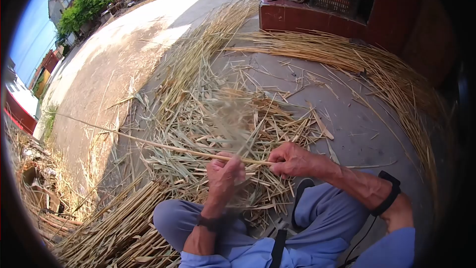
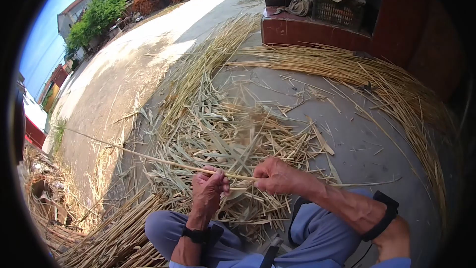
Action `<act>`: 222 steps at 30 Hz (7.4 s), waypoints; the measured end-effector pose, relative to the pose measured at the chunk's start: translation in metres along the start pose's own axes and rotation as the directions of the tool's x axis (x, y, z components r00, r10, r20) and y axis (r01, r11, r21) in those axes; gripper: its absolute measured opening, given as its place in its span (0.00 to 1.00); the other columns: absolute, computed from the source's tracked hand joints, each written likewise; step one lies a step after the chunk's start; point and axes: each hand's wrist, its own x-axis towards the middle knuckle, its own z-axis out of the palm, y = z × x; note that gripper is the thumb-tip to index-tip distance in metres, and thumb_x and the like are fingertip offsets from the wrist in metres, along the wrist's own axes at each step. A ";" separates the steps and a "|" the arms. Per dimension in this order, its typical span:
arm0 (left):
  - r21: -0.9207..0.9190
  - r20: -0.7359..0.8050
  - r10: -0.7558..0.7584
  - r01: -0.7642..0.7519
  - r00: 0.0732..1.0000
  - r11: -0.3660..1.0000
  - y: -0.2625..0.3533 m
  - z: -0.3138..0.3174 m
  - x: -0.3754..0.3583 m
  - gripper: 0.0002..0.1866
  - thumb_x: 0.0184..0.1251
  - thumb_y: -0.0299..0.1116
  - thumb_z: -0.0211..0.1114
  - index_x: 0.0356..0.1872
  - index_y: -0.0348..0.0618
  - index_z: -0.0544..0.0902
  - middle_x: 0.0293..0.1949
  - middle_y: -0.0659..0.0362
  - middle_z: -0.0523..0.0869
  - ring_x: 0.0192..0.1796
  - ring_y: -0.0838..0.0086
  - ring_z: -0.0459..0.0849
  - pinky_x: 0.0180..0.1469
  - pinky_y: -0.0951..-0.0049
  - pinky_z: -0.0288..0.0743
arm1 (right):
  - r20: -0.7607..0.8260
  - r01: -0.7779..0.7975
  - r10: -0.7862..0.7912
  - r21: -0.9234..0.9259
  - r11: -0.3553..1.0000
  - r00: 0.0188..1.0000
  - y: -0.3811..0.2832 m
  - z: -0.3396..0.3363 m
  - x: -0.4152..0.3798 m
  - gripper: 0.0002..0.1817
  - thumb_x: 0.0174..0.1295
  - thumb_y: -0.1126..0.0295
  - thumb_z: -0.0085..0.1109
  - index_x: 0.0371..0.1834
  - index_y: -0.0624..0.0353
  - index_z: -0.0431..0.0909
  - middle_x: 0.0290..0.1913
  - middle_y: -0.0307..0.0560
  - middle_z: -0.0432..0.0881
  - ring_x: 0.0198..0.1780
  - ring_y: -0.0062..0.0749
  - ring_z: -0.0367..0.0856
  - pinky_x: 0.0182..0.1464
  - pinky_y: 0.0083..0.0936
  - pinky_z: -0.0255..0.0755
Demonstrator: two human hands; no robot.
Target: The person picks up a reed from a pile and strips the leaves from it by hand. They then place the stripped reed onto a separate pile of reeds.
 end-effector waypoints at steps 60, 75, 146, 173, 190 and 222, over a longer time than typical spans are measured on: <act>-0.003 0.170 0.061 -0.062 0.984 0.998 0.012 0.019 0.001 0.06 0.72 0.28 0.62 0.38 0.35 0.77 0.27 0.50 0.85 0.23 0.68 0.84 0.27 0.71 0.83 | -0.150 0.047 -0.018 0.195 0.980 0.989 -0.020 0.002 -0.008 0.15 0.68 0.67 0.55 0.26 0.65 0.82 0.21 0.40 0.81 0.23 0.20 0.82 0.25 0.19 0.73; 0.105 0.067 0.005 -0.012 0.998 0.994 0.007 0.020 -0.007 0.09 0.73 0.30 0.64 0.32 0.36 0.77 0.25 0.53 0.85 0.20 0.74 0.81 0.21 0.77 0.76 | -0.259 0.156 -0.183 -0.123 0.980 0.948 -0.024 0.002 -0.012 0.14 0.61 0.65 0.64 0.42 0.66 0.81 0.31 0.48 0.84 0.34 0.31 0.84 0.37 0.27 0.75; 0.010 0.200 -0.055 0.054 0.978 0.998 0.011 0.050 -0.002 0.06 0.69 0.25 0.65 0.34 0.33 0.79 0.25 0.51 0.86 0.20 0.72 0.84 0.21 0.75 0.79 | -0.154 0.073 -0.067 0.038 0.997 0.986 -0.012 0.005 -0.023 0.06 0.66 0.74 0.60 0.39 0.67 0.82 0.30 0.40 0.85 0.31 0.18 0.83 0.34 0.22 0.77; -0.115 -0.001 0.015 -0.015 1.000 0.993 0.019 0.009 0.010 0.07 0.72 0.30 0.64 0.35 0.36 0.80 0.25 0.56 0.85 0.21 0.77 0.83 0.21 0.78 0.78 | -0.187 0.115 -0.207 -0.412 0.904 0.960 -0.013 -0.008 -0.025 0.10 0.66 0.67 0.59 0.37 0.64 0.77 0.24 0.55 0.78 0.27 0.46 0.80 0.33 0.39 0.72; -0.068 0.196 -0.089 0.104 0.976 0.992 0.009 0.031 0.002 0.04 0.70 0.26 0.62 0.36 0.35 0.80 0.27 0.49 0.87 0.23 0.68 0.85 0.24 0.71 0.82 | -0.058 0.014 -0.013 0.007 1.000 0.998 -0.017 -0.005 -0.018 0.11 0.70 0.70 0.55 0.35 0.69 0.82 0.28 0.44 0.85 0.27 0.22 0.85 0.28 0.20 0.78; -0.070 0.159 -0.031 0.043 0.987 0.997 0.013 0.025 -0.001 0.07 0.71 0.25 0.60 0.40 0.30 0.82 0.30 0.46 0.87 0.25 0.63 0.86 0.30 0.65 0.85 | -0.095 0.092 -0.116 -0.227 0.970 0.989 -0.020 -0.017 -0.021 0.09 0.68 0.69 0.59 0.43 0.64 0.83 0.30 0.44 0.84 0.29 0.22 0.83 0.33 0.22 0.76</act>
